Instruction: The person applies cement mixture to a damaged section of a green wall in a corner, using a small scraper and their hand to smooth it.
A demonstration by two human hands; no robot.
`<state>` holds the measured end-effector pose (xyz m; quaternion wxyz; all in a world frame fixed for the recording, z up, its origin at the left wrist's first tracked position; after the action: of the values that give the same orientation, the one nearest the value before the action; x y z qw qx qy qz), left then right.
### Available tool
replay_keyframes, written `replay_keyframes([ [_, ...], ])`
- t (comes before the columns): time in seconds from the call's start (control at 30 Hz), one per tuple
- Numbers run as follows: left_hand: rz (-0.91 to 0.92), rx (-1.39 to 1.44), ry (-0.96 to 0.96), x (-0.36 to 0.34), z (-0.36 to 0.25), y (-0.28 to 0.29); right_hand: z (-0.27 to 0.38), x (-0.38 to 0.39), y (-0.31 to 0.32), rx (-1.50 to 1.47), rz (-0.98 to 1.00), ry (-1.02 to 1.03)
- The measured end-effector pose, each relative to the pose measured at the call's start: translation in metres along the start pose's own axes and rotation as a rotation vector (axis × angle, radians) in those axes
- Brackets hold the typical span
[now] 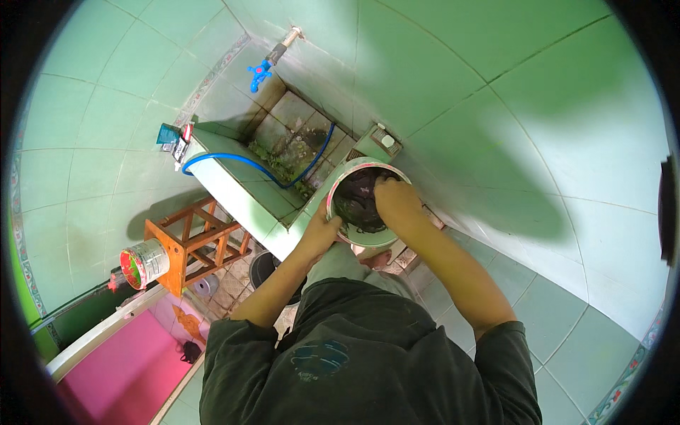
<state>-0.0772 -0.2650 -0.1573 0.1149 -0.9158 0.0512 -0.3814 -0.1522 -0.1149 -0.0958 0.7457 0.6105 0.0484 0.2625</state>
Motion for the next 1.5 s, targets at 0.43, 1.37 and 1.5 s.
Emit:
replay_keyframes([
  [0.43,-0.119,0.032,0.000,0.001,0.004,0.028,0.033,-0.013,-0.048,0.111,0.105,0.007],
  [1.37,-0.155,0.289,0.217,-0.022,0.064,0.053,0.016,-0.047,-0.191,-0.747,0.134,-0.483],
  [1.5,-0.186,0.293,0.213,-0.027,0.067,0.053,0.007,-0.044,-0.201,-0.919,0.038,-0.593],
])
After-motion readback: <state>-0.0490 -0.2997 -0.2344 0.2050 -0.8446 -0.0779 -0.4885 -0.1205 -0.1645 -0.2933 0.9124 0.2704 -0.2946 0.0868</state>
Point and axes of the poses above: each hand's wrist, its own x-axis away from the middle knuckle, its own y-axis out of the back of the hand, z = x × y, the point moved 8 cm from there along -x, towards the middle knuckle, and after that the axes turned 5 degrees about y, right-handed, at the moved point
